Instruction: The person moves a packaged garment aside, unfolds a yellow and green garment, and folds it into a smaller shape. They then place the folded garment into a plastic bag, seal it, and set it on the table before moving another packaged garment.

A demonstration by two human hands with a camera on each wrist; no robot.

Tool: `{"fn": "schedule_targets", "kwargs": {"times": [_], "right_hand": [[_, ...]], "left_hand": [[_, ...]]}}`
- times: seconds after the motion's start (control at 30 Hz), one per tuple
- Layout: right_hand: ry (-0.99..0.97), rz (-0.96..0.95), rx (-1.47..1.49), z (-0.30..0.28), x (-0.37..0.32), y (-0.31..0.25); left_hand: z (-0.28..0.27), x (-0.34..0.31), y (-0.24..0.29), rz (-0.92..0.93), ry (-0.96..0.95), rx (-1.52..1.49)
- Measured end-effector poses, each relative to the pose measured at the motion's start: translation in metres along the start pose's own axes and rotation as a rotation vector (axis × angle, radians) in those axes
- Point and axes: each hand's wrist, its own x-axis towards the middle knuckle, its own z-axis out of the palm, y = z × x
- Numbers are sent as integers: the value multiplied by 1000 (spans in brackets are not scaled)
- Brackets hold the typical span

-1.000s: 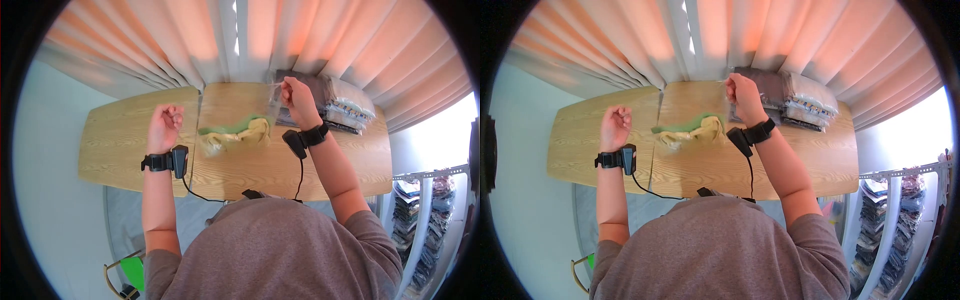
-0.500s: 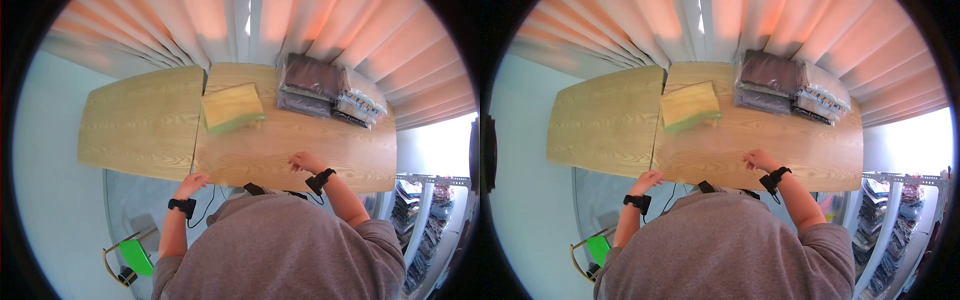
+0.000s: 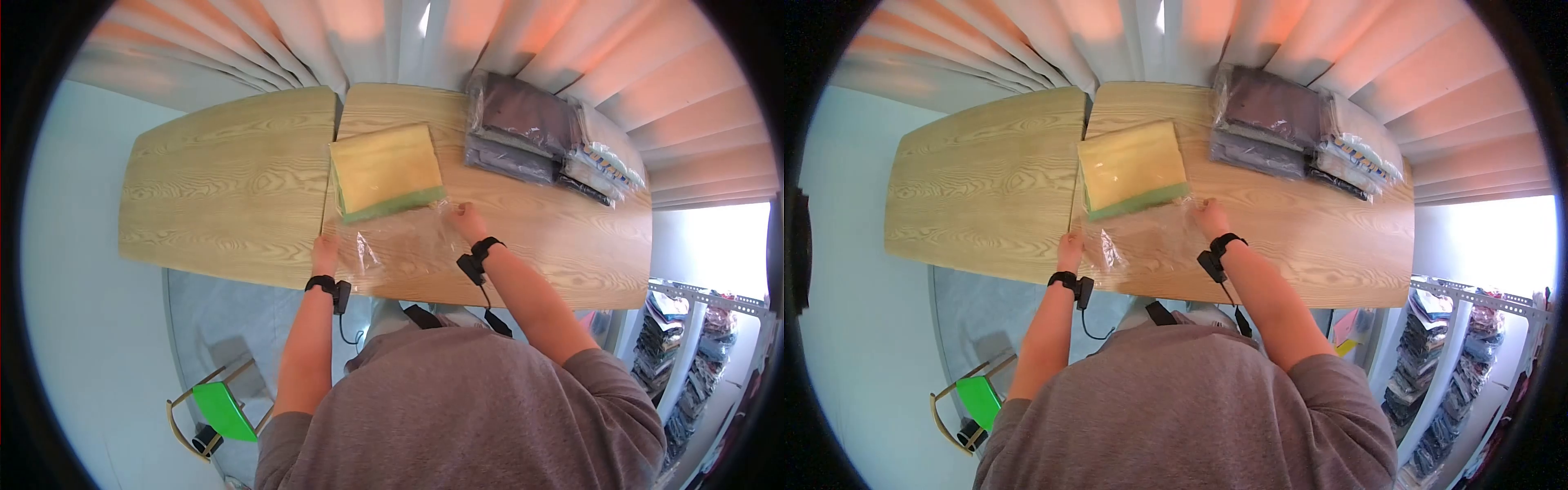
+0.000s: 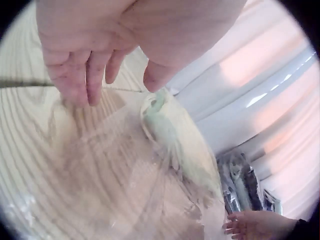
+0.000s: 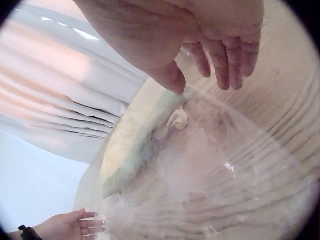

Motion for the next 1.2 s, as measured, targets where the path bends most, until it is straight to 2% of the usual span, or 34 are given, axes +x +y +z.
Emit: {"fn": "schedule_targets", "kwargs": {"times": [0.07, 0.1, 0.17, 0.2, 0.27, 0.3, 0.33, 0.37, 0.4, 0.43, 0.47, 0.5, 0.53, 0.57, 0.63, 0.67, 0.7, 0.73, 0.77, 0.83, 0.87, 0.93, 0.97, 1.03, 1.07, 1.13, 1.2], "right_hand": [[-23, 87, 1, 15, 9, 6], [-26, 92, -5, 14, 12, 8], [-293, 161, 110, 5, 11, 8], [-297, 169, 105, 1, 9, 11], [-315, 100, 468, -9, 8, 24], [-315, 105, 466, -14, 6, 30], [-366, 237, 483, -24, -2, 28], [-417, 369, 501, -30, -8, 32], [-415, 373, 502, -33, -12, 34], [-290, 172, 257, -35, -14, 38], [-164, -26, 12, -35, -15, 42], [-166, -19, 12, -36, -17, 41], [-111, -145, -64, -37, -19, 39], [-57, -271, -140, -36, -21, 36], [-38, -240, -101, -27, -23, 29], [-15, -216, -62, -21, -23, 25], [-17, -214, -62, -14, -22, 20], [109, -186, -60, -7, -20, 17], [234, -157, -59, -1, -19, 15], [261, -117, -54, 8, -19, 14], [289, -79, -47, 9, -20, 13], [254, -75, -78, 1, -30, 13], [214, -71, -110, -5, -39, 13], [159, -101, -119, -15, -49, 24], [117, -143, -120, -19, -52, 29], [111, -176, -95, -24, -58, 33], [111, -209, -75, -31, -66, 36]], "left_hand": [[-2, -9, 22, -102, -172, -135], [-3, -12, 30, -109, -175, -137], [-6, -19, 37, -199, -228, -311], [-12, -23, 40, -209, -232, -311], [-22, -30, 42, -203, -301, -274], [-27, -26, 23, -150, -395, -101], [-29, -27, 12, -153, -400, -101], [-32, -30, 5, -46, -359, 33], [-32, -32, -2, 63, -316, 166], [-39, -42, 15, 138, -214, 253], [-46, -47, 32, 137, -218, 254], [-52, -52, 47, 414, -76, 362], [-54, -54, 52, 690, 70, 463], [-53, -52, 49, 687, 63, 464], [-50, -45, 42, 639, -124, 425], [-45, -42, 40, 637, -126, 426], [-39, -40, 38, 430, -117, 242], [-32, -38, 35, 222, -107, 59], [-27, -37, 32, 221, -108, 59], [-17, -37, 27, 207, 17, 7], [-19, -45, 40, 206, 15, 7], [-25, -65, 69, 627, 6, 449], [-25, -76, 81, 620, -4, 451], [-21, -99, 95, 748, -501, 484], [-15, -109, 95, 739, -509, 484], [-3, -122, 92, 915, -508, 583], [10, -126, 83, 918, -493, 655]]}}
